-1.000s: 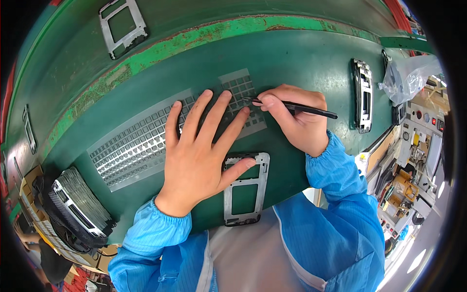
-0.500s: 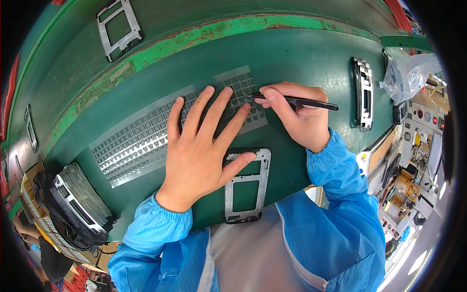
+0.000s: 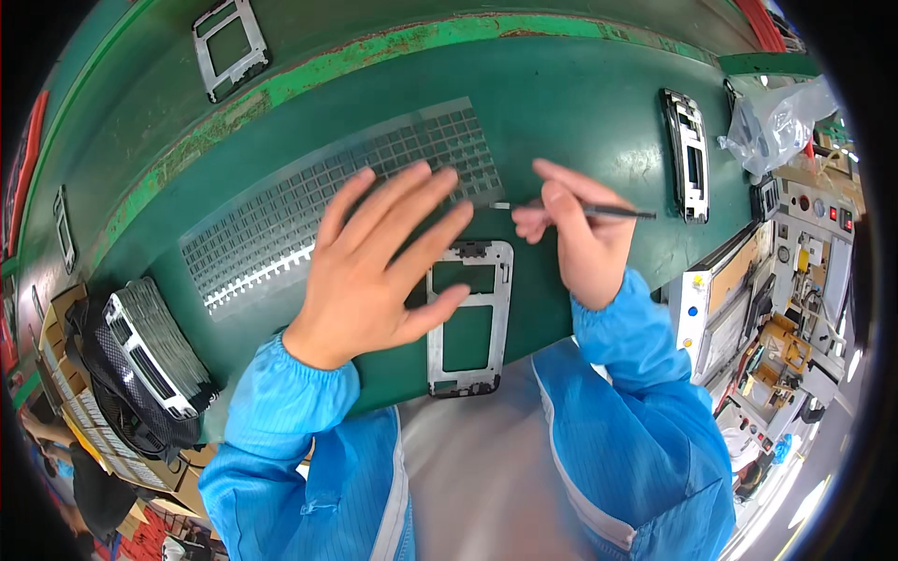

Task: Assembling components of an electronic device on a production line.

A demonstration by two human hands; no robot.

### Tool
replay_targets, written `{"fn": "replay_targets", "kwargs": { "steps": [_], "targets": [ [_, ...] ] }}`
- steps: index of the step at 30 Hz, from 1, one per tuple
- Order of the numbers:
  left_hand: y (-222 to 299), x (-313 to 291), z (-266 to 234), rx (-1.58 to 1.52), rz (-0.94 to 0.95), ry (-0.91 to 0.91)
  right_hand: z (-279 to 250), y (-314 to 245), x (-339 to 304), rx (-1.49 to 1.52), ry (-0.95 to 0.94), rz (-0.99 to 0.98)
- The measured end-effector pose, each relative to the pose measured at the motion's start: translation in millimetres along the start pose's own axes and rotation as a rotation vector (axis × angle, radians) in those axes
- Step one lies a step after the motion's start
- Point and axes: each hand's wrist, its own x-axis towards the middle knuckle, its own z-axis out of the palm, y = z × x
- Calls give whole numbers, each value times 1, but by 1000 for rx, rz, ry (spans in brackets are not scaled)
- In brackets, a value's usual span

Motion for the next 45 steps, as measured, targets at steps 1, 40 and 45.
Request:
{"fn": "replay_targets", "kwargs": {
  "steps": [1,40,45],
  "targets": [
    [-1,-5,-1,-27,68,13,0,3,-12,15,16,-27],
    [14,-34,7,-44,15,-21,22,2,-36,-96,-10,14],
    [14,-34,6,-31,21,-19,24,0,-35,-116,-15,15]
  ]
}}
